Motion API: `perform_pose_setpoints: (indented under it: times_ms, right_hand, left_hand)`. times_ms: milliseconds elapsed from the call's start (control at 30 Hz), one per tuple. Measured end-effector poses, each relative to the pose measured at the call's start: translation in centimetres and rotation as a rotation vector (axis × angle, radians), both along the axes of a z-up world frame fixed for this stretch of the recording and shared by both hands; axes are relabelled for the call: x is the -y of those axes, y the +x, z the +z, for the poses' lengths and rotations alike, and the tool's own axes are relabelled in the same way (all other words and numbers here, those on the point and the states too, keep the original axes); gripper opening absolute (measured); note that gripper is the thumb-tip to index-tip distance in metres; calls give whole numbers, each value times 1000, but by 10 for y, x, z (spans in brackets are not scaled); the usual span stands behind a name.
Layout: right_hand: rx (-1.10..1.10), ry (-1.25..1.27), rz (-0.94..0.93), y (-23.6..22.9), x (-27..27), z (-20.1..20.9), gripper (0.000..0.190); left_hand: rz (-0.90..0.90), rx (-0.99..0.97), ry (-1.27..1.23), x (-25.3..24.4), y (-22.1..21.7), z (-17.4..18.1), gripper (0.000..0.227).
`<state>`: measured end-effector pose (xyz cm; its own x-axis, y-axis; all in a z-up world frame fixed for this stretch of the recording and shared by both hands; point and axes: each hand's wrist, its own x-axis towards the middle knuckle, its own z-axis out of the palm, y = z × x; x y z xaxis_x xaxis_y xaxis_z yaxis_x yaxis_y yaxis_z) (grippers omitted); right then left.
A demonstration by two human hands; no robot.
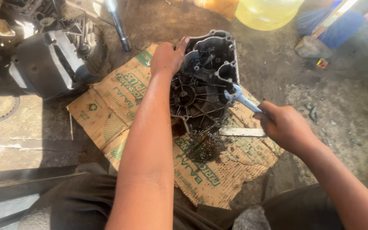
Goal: The person disassembles a metal engine casing on the floor. They use a wrench to unscrew bolts, a metal rod to pry internal components, and a cloth to wipe oil off the parts.
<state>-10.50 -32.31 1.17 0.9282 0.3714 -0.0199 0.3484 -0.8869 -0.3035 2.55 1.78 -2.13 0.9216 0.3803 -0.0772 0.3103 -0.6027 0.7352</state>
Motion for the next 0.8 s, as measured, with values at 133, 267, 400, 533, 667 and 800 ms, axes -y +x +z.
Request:
perform_pose_setpoints:
  times_ms: [133,267,400,533,667,800]
  right_hand:
    - [294,189,-72,-8,-21,5,13]
    - [323,375,-158,-14,-15,-7,6]
    - [138,466,68,-13,-14,-13,23]
    - [-174,338,-148,-24,-26,-25,30]
    - [-171,130,-37,-24,-27,-19,22]
    - [-267,22,-62,-21,-27,-23,22]
  left_hand:
    - [-15,-5,10,0,1,-1,71]
    - [-12,-10,9,1,5,-6,73]
    - [27,133,102,-1,7,-10,69]
    - [-17,39,36,-1,9,-13,72]
    - [-12,58,54,-1,4,-11,72]
    - [-10,57,51,2,3,-10,72]
